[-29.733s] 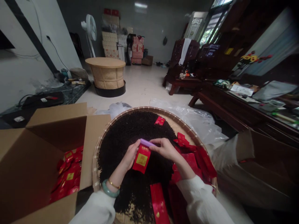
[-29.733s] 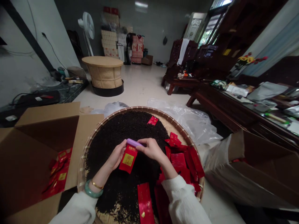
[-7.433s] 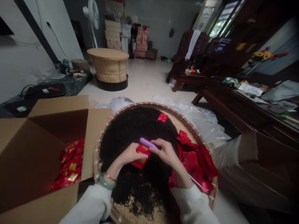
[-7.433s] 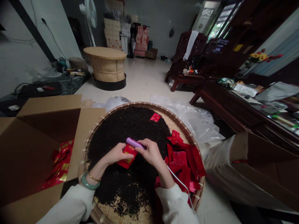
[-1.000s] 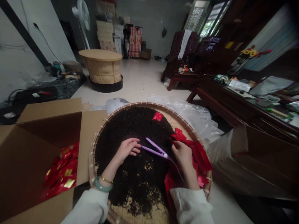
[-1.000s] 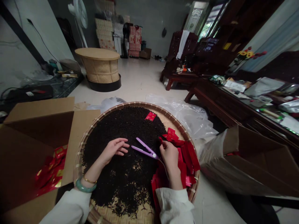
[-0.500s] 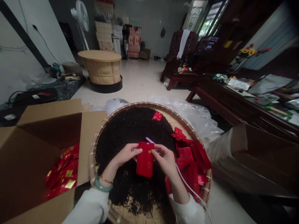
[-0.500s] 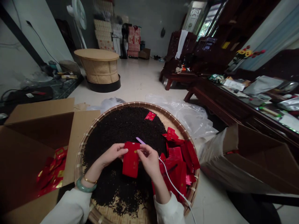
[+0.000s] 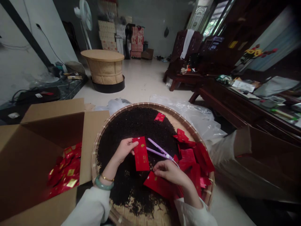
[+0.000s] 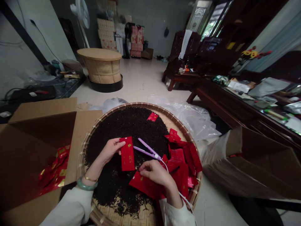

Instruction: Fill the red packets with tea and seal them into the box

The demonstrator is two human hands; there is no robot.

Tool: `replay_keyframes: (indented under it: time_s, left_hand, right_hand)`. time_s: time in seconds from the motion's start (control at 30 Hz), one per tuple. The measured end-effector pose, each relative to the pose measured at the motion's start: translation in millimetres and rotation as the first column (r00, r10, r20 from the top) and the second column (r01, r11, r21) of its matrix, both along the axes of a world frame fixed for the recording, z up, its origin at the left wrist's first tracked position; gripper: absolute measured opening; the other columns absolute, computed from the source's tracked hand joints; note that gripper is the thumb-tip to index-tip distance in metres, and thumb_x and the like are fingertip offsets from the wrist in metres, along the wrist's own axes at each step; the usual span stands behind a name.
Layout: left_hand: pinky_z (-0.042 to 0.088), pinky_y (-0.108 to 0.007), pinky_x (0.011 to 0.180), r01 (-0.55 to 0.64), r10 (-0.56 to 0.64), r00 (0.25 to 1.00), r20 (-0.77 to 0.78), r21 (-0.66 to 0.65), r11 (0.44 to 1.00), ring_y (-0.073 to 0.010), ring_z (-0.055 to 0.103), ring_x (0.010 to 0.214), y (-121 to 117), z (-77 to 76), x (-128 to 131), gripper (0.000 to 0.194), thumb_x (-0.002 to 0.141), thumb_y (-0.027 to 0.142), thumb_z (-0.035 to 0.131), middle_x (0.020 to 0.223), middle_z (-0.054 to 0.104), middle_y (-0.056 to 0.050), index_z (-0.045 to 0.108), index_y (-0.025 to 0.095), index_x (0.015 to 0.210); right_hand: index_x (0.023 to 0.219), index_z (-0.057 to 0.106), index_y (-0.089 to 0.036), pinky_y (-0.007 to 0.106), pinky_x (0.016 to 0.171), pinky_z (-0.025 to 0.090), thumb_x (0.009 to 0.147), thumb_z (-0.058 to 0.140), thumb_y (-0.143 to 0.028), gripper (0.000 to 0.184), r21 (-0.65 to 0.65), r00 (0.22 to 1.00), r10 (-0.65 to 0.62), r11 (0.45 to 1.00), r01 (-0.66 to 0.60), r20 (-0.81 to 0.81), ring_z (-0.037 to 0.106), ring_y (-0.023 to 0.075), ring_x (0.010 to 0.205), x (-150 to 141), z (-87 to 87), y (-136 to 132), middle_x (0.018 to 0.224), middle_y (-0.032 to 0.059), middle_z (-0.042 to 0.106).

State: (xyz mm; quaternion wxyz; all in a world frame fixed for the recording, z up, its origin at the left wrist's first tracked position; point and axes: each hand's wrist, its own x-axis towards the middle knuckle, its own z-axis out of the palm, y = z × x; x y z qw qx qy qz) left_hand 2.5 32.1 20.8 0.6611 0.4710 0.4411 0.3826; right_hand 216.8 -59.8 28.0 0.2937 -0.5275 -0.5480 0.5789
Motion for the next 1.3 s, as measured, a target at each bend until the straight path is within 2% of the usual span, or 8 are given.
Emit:
replay_keyframes:
  time_s: [0.23, 0.53, 0.73, 0.83, 0.9, 1.0, 1.1, 1.3]
  left_hand:
    - [0.055, -0.026, 0.061, -0.070, 0.076, 0.982, 0.174, -0.037, 0.997, -0.0147, 0.064, 0.069, -4, 3.9, 1, 0.039, 0.055, 0.031, 0.081, 0.072, 0.065, 0.000, 0.052, 0.015, 0.075]
    - [0.049, -0.044, 0.080, 0.050, -0.130, 0.904, 0.407, 0.202, 0.978, -0.0277, 0.068, 0.075, -13, 8.5, -3, 0.039, 0.062, 0.045, 0.078, 0.059, 0.066, -0.006, 0.052, 0.016, 0.058]
    - [0.045, -0.047, 0.086, 0.223, -0.231, 0.826, 0.515, 0.077, 0.972, -0.0366, 0.061, 0.104, -12, 15.8, -10, 0.048, 0.070, 0.059, 0.057, 0.099, 0.071, -0.018, 0.068, 0.013, 0.079]
    - [0.047, -0.034, 0.075, 0.323, -0.287, 0.890, 0.356, -0.046, 0.945, -0.0297, 0.063, 0.097, -11, 14.8, -9, 0.052, 0.071, 0.054, 0.060, 0.107, 0.069, -0.014, 0.065, 0.016, 0.107]
    - [0.043, -0.027, 0.067, 0.401, -0.397, 0.911, 0.110, -0.012, 0.916, -0.0221, 0.063, 0.080, -12, 12.9, -6, 0.041, 0.067, 0.041, 0.070, 0.089, 0.072, -0.008, 0.068, 0.014, 0.098]
    - [0.036, -0.023, 0.056, 0.397, -0.391, 0.914, -0.107, 0.037, 0.917, -0.0139, 0.053, 0.059, -14, 10.3, 0, 0.030, 0.070, 0.041, 0.066, 0.064, 0.064, -0.001, 0.067, 0.011, 0.073]
    - [0.036, -0.022, 0.055, 0.326, -0.320, 0.942, -0.097, 0.047, 0.944, -0.0118, 0.051, 0.057, -13, 8.5, 2, 0.034, 0.073, 0.044, 0.063, 0.063, 0.061, 0.001, 0.067, 0.010, 0.078]
    - [0.038, -0.022, 0.055, 0.262, -0.260, 0.965, -0.028, 0.050, 0.964, -0.0120, 0.053, 0.057, -11, 4.5, 3, 0.037, 0.071, 0.046, 0.065, 0.064, 0.062, 0.000, 0.066, 0.010, 0.080]
  right_hand:
    - [0.101, 0.069, -0.019, 0.022, 0.044, 0.047, 0.062, 0.075, -0.029, 0.041, -0.030, 0.953, -0.260, 0.966, 0.258, -0.156, 0.063, 0.0155, 0.059, -25, -10.1, 9, 0.073, 0.0017, 0.070]
    - [0.097, 0.073, -0.018, 0.039, 0.075, 0.056, 0.061, 0.078, -0.037, 0.042, -0.120, 0.777, -0.485, 0.869, 0.480, -0.401, 0.069, 0.0262, 0.086, -28, -12.9, 17, 0.100, 0.0130, 0.072]
    - [0.102, 0.069, -0.020, 0.035, 0.072, 0.056, 0.062, 0.078, -0.039, 0.045, 0.150, 0.761, -0.587, 0.755, 0.638, -0.277, 0.069, 0.0215, 0.077, -24, -7.3, 23, 0.084, 0.0065, 0.074]
    - [0.096, 0.070, -0.020, 0.036, 0.075, 0.055, 0.071, 0.070, -0.037, 0.030, 0.367, 0.837, -0.516, 0.754, 0.545, -0.183, 0.069, 0.0220, 0.080, -27, 0.1, 27, 0.087, 0.0073, 0.074]
    - [0.096, 0.071, -0.022, 0.035, 0.078, 0.055, 0.078, 0.063, -0.033, 0.022, 0.531, 0.885, -0.458, 0.730, 0.429, -0.086, 0.069, 0.0215, 0.082, -32, 3.2, 30, 0.090, 0.0070, 0.073]
    - [0.103, 0.069, -0.022, 0.036, 0.079, 0.054, 0.084, 0.057, -0.026, 0.023, 0.760, 0.879, -0.472, 0.594, 0.264, 0.063, 0.066, 0.0212, 0.087, -39, 1.6, 35, 0.095, 0.0079, 0.072]
    - [0.113, 0.065, -0.022, 0.039, 0.079, 0.053, 0.087, 0.054, -0.023, 0.029, 0.880, 0.821, -0.548, 0.456, 0.135, 0.158, 0.061, 0.0228, 0.090, -44, -5.1, 37, 0.098, 0.0095, 0.070]
    - [0.137, 0.045, -0.024, 0.045, 0.087, 0.049, 0.090, 0.049, -0.013, 0.048, 0.942, 0.773, -0.591, 0.335, -0.022, 0.229, 0.053, 0.0252, 0.105, -51, -12.2, 33, 0.118, 0.0117, 0.063]
